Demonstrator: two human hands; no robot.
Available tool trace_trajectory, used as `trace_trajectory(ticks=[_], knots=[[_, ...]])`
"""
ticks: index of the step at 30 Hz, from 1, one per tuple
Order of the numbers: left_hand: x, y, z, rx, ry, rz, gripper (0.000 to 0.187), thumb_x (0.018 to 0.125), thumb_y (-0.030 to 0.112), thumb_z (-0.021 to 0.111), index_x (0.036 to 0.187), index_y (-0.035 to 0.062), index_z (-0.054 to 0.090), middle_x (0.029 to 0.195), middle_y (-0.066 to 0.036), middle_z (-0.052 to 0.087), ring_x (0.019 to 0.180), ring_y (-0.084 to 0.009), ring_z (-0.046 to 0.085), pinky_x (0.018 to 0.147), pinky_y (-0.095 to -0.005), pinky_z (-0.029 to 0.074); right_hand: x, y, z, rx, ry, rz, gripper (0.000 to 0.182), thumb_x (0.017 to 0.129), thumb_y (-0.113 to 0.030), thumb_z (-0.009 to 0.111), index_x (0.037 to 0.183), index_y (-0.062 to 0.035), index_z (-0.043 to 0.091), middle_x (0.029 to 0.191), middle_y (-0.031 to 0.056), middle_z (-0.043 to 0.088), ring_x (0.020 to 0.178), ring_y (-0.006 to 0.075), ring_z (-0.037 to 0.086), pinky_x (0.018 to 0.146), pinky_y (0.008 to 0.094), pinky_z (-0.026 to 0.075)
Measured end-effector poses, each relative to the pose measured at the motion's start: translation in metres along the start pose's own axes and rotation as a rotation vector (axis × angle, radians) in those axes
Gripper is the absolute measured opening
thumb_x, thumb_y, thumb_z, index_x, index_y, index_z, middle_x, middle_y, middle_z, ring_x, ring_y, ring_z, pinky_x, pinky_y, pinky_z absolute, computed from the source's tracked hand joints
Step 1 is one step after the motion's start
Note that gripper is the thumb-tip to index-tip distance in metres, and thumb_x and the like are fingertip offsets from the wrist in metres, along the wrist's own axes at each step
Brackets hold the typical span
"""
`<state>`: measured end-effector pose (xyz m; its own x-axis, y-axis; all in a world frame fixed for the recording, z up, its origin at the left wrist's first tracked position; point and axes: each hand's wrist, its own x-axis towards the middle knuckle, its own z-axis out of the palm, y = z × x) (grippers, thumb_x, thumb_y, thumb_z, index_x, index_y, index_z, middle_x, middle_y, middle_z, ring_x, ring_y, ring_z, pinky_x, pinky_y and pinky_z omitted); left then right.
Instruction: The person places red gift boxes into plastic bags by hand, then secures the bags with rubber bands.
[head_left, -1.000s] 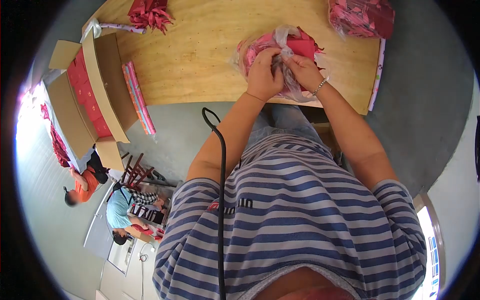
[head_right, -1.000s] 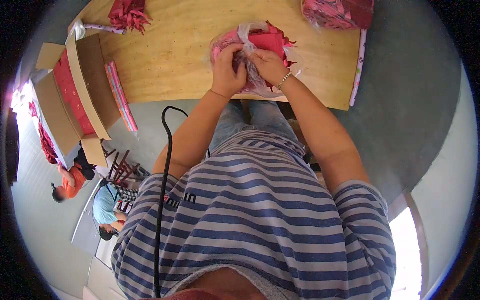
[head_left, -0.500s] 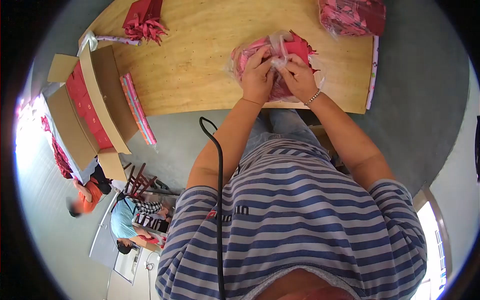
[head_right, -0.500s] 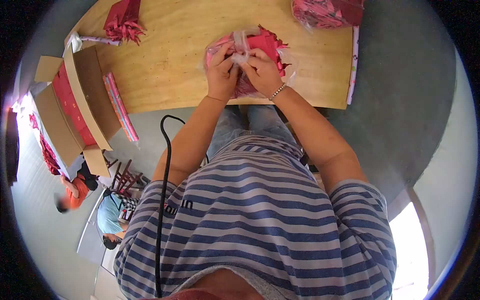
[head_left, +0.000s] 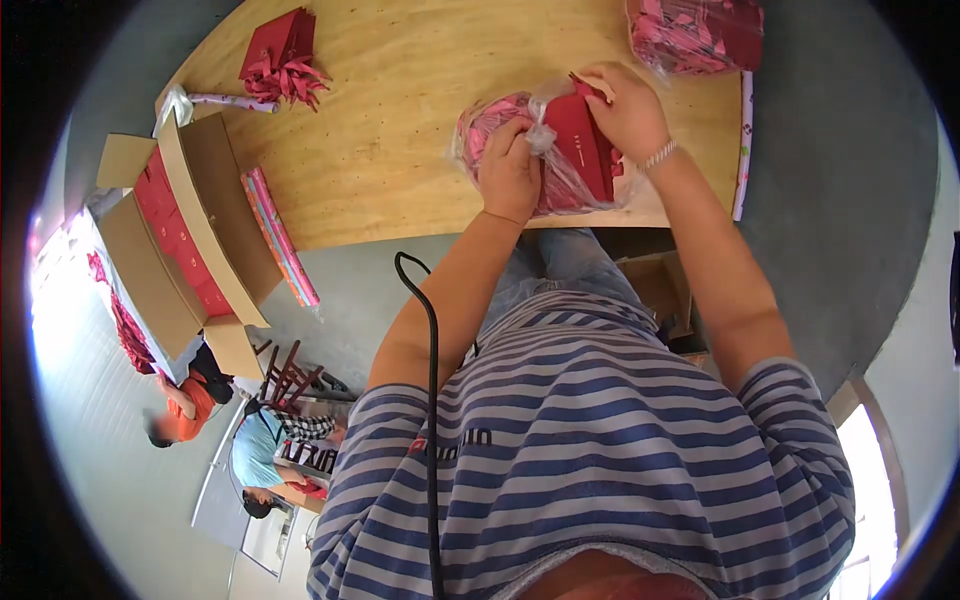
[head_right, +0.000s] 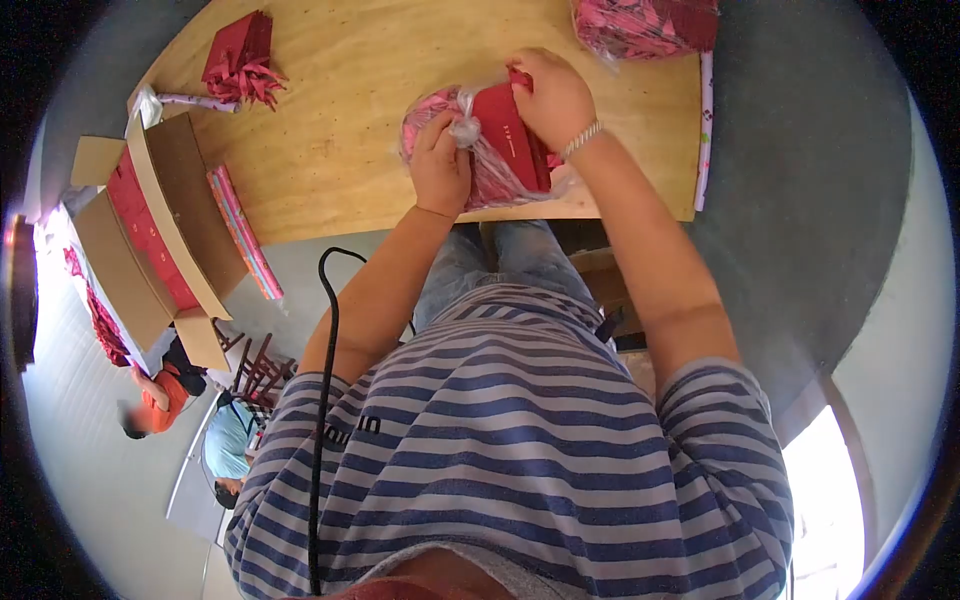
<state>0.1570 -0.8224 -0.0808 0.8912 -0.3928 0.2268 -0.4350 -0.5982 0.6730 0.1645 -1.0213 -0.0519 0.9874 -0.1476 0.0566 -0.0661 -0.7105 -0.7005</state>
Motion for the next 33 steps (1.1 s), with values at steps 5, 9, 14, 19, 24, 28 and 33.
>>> trace_trajectory(ticks=[5, 9, 14, 19, 24, 28, 33], knots=[[-0.001, 0.004, 0.002, 0.019, 0.001, 0.012, 0.019, 0.068, 0.000, 0.060, 0.087, 0.0018, 0.060, 0.105, -0.011, 0.059, 0.095, -0.0312, 0.057, 0.083, -0.0386, 0.047, 0.059, 0.050, 0.018, 0.383, -0.690, 0.205, 0.037, 0.078, -0.007, 0.064, 0.115, -0.0056, 0.061, 0.106, 0.0092, 0.065, 0.089, 0.0177, 0.061, 0.080, 0.0292, 0.048], [0.000, 0.003, 0.000, 0.016, -0.020, 0.019, 0.019, 0.068, 0.001, 0.060, 0.087, 0.0015, 0.060, 0.104, -0.011, 0.059, 0.095, -0.0317, 0.056, 0.082, -0.0394, 0.047, 0.086, 0.068, 0.039, 0.381, -1.048, 0.171, 0.036, 0.080, -0.015, 0.068, 0.114, -0.0074, 0.062, 0.101, 0.0029, 0.065, 0.083, 0.0108, 0.058, 0.072, 0.0270, 0.047], [-0.002, 0.002, 0.004, 0.045, -0.027, 0.047, 0.020, 0.068, 0.001, 0.060, 0.087, 0.0016, 0.060, 0.105, -0.012, 0.057, 0.095, -0.0328, 0.055, 0.082, -0.0407, 0.045, 0.087, 0.061, 0.047, 0.197, -1.155, 0.074, 0.018, 0.081, -0.014, 0.067, 0.095, -0.0036, 0.063, 0.085, -0.0001, 0.063, 0.073, 0.0061, 0.053, 0.064, 0.0222, 0.045], [-0.001, 0.002, 0.007, 0.078, -0.044, 0.013, 0.021, 0.068, 0.002, 0.061, 0.088, 0.0018, 0.060, 0.106, -0.012, 0.056, 0.097, -0.0332, 0.054, 0.083, -0.0412, 0.045, 0.078, 0.055, 0.036, 0.386, -0.922, 0.158, 0.014, 0.075, -0.013, 0.070, 0.086, -0.0053, 0.065, 0.073, -0.0005, 0.062, 0.067, 0.0080, 0.054, 0.062, 0.0236, 0.046], [0.003, 0.006, 0.006, 0.098, -0.059, 0.006, 0.021, 0.068, 0.001, 0.060, 0.089, 0.0018, 0.060, 0.104, -0.012, 0.056, 0.096, -0.0336, 0.054, 0.083, -0.0416, 0.044, 0.077, 0.057, 0.032, -0.005, -0.629, -0.140, 0.015, 0.077, -0.015, 0.066, 0.088, -0.0053, 0.067, 0.083, 0.0100, 0.066, 0.074, 0.0204, 0.062, 0.067, 0.0325, 0.050], [0.002, 0.006, 0.006, 0.108, -0.059, 0.036, 0.021, 0.069, -0.001, 0.058, 0.090, 0.0015, 0.060, 0.103, -0.013, 0.056, 0.094, -0.0344, 0.054, 0.080, -0.0418, 0.044, 0.058, 0.094, 0.036, -0.551, -0.423, -0.015, 0.014, 0.076, -0.010, 0.066, 0.090, -0.0064, 0.068, 0.086, 0.0165, 0.067, 0.088, 0.0345, 0.064, 0.073, 0.0431, 0.052], [0.005, 0.012, 0.008, 0.087, -0.084, 0.044, 0.022, 0.069, -0.001, 0.058, 0.091, 0.0020, 0.059, 0.102, -0.013, 0.056, 0.094, -0.0343, 0.054, 0.080, -0.0419, 0.044, 0.058, 0.083, -0.002, -0.758, -1.035, 0.350, 0.029, 0.080, -0.008, 0.060, 0.108, -0.0070, 0.067, 0.108, 0.0214, 0.063, 0.099, 0.0348, 0.063, 0.082, 0.0420, 0.051]])
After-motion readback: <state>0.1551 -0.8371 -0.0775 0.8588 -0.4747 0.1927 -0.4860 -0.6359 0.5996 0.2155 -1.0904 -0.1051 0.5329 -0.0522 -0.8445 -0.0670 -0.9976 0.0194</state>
